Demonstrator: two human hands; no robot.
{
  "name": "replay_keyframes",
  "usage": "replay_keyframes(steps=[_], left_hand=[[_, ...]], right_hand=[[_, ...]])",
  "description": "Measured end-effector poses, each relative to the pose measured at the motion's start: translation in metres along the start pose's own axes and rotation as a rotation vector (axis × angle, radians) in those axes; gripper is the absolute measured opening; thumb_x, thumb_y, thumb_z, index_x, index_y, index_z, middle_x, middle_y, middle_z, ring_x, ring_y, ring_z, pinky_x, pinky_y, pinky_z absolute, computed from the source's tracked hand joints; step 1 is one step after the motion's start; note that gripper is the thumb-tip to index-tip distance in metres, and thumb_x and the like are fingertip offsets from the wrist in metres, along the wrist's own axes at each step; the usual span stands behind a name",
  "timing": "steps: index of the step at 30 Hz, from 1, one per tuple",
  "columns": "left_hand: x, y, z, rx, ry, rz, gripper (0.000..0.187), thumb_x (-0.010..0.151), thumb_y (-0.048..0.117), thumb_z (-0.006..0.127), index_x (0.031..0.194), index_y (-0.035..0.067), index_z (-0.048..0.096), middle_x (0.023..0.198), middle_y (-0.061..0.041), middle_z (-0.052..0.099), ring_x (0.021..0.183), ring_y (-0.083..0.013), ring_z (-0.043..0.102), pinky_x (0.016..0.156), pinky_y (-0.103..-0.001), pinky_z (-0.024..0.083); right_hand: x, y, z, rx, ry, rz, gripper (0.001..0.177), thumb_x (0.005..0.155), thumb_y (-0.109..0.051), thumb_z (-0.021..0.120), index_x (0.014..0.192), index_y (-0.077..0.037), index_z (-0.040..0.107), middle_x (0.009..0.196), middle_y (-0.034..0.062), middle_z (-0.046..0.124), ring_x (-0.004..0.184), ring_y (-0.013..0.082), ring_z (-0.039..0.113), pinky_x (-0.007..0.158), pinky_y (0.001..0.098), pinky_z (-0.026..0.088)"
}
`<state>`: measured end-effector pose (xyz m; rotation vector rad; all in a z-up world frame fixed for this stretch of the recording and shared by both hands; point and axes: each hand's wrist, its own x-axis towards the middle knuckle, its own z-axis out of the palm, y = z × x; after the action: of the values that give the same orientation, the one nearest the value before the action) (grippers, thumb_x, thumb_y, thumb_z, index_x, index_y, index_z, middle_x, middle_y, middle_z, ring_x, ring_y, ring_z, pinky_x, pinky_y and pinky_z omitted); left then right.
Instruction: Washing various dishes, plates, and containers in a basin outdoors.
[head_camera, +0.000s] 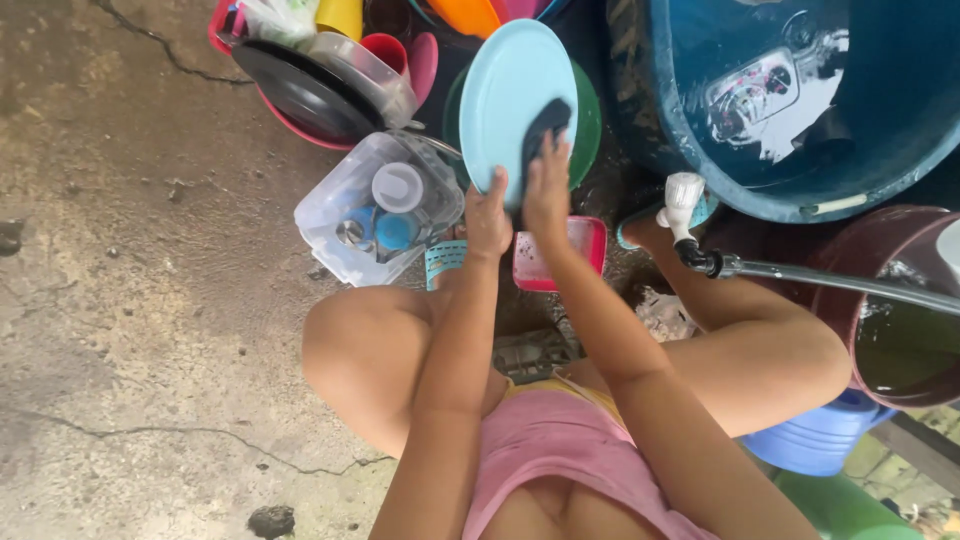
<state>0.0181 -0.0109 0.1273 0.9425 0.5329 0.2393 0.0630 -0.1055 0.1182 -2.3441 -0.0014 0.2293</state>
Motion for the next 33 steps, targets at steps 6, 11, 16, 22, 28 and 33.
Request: replay_keyframes(steps=[6,11,16,22,28,33], left_hand=[[-0.012,0.020,0.010,-0.103,-0.047,-0.104,0.051,0.103,0.034,0.067,0.132,-0.008,0.060,0.122,-0.012,0.068,0.106,-0.0167,0.061,0.095,-0.035,0.049],[-0.011,0.009,0.018,-0.220,-0.006,-0.083,0.051,0.101,0.031,0.070,0.134,-0.006,0.056,0.123,-0.009,0.066,0.109,-0.0157,0.061,0.096,-0.034,0.050],[-0.006,0.028,0.056,-0.042,-0.038,0.001,0.047,0.100,0.030,0.071,0.130,-0.004,0.061,0.117,-0.008,0.069,0.105,-0.0135,0.062,0.094,-0.032,0.050],[-0.001,0.043,0.168,0.367,-0.203,0.297,0.027,0.097,0.018,0.076,0.113,-0.002,0.071,0.100,-0.009,0.075,0.089,-0.0129,0.070,0.079,-0.030,0.058],[0.055,-0.007,0.268,0.908,-0.456,0.671,0.068,0.080,0.028,0.090,0.140,0.014,0.062,0.117,-0.007,0.073,0.115,-0.0295,0.067,0.104,-0.040,0.051],[0.103,-0.004,0.192,0.754,-0.282,0.226,0.077,0.084,0.025,0.089,0.150,0.012,0.051,0.144,-0.015,0.064,0.136,-0.0286,0.061,0.116,-0.041,0.046]], right_hand=[[0.094,0.096,-0.012,0.729,0.095,0.474,0.048,0.109,-0.035,0.049,0.139,0.001,0.058,0.129,0.0196,0.067,0.117,0.0327,0.065,0.102,0.0446,0.052],[0.067,0.145,-0.019,1.559,-0.145,0.838,0.041,0.105,-0.043,0.052,0.113,-0.006,0.066,0.096,0.0124,0.071,0.084,0.0284,0.070,0.078,0.0439,0.059],[0.018,0.174,0.000,1.962,-0.171,0.751,0.040,0.100,-0.050,0.058,0.094,-0.011,0.064,0.064,0.0052,0.061,0.056,0.0242,0.064,0.056,0.0421,0.055],[-0.051,0.139,-0.022,1.751,-0.333,1.075,0.043,0.104,-0.041,0.052,0.119,-0.002,0.064,0.103,0.0142,0.075,0.089,0.0274,0.074,0.084,0.0420,0.061],[-0.065,0.198,-0.013,1.785,-0.511,0.945,0.036,0.102,-0.028,0.060,0.119,0.003,0.063,0.107,0.0178,0.074,0.089,0.0288,0.075,0.082,0.0442,0.061],[-0.074,0.238,-0.021,0.956,-0.312,0.875,0.053,0.082,0.003,0.066,0.134,-0.003,0.053,0.100,0.0163,0.070,0.079,0.0275,0.071,0.065,0.0408,0.060]])
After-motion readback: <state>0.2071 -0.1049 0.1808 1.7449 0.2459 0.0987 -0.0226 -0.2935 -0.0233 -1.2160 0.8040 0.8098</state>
